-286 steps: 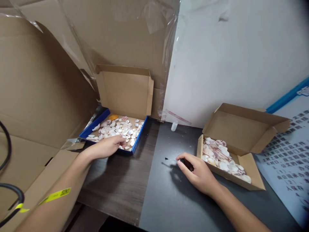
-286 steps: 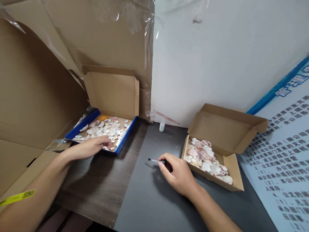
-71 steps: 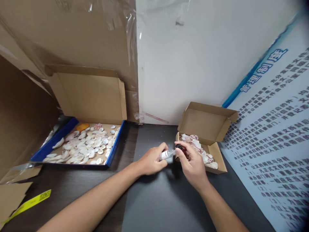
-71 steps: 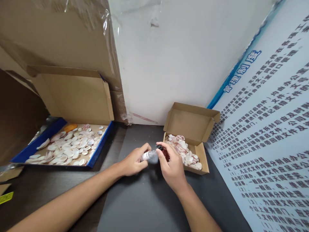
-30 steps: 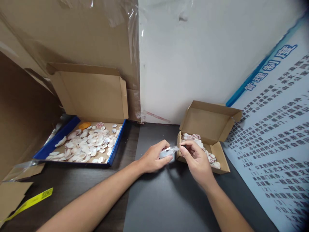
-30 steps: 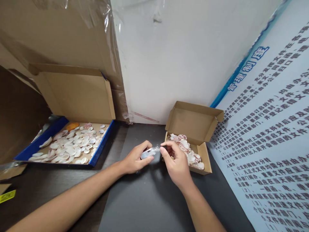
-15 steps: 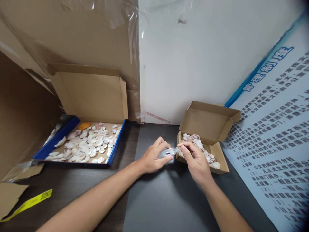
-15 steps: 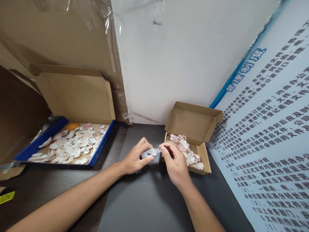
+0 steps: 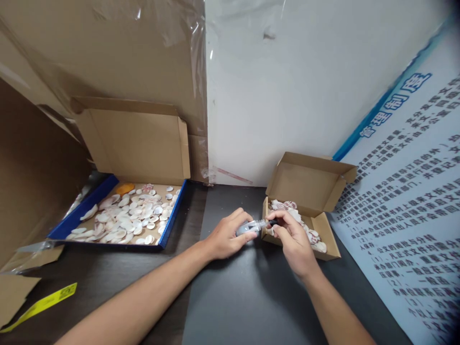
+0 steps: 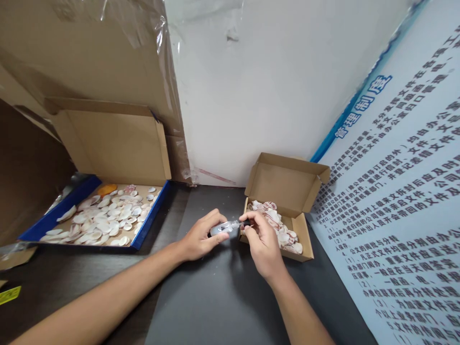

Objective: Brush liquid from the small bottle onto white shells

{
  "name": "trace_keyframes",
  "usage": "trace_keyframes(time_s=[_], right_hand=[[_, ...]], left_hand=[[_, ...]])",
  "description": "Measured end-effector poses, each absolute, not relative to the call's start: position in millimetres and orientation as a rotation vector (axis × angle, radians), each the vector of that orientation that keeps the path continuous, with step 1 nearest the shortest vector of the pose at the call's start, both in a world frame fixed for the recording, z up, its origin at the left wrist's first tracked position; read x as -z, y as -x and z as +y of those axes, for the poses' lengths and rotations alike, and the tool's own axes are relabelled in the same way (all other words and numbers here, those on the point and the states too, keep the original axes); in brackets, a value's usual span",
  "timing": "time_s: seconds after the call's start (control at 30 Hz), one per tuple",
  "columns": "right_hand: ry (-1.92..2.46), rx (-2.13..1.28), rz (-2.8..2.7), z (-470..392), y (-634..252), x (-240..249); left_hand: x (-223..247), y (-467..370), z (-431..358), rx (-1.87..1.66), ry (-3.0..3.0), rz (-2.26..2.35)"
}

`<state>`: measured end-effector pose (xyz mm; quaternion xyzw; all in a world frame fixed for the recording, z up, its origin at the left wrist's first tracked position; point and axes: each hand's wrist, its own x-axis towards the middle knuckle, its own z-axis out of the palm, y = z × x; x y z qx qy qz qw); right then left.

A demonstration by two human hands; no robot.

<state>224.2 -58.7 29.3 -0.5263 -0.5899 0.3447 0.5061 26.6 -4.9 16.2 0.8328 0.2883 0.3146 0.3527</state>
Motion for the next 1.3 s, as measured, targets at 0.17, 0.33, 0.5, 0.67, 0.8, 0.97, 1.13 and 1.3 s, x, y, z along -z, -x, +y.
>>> trace_keyframes(time_s=[0.17,0.33,0.5,0.67,0.8,0.97,1.13,1.3], right_hand=[[1.229,-0.709,-1.456,-54,-225,-25],[1.240,-0.687,-1.454,-53,-225,-22],[1.347,-0.731,-1.426,-55,-226,-23],[1.349,-0.770,-1.372,-55,-226,-27],[1.314,-0.699,-1.269,-54,-227,-32],[1.248,-0.665,-1.190,-53,-226,-31],[1.259,-0.587,-1.329,-53,-223,-24],[1.283,-0.584,-1.382,-55,-220,-26]], left_hand=[[-16,-27,-5,-0.826,-2.148,0.758],[-15,-27,-4,-0.827,-2.157,0.762],[-17,-27,-4,-0.811,-2.176,0.799],[-18,-27,-5,-0.775,-2.209,0.836],[-15,-24,2,-0.772,-2.216,0.980],[-12,-25,29,-0.814,-2.299,1.312],[-14,-39,63,-0.684,-2.349,1.566],[-13,-44,78,-0.696,-2.331,1.588]])
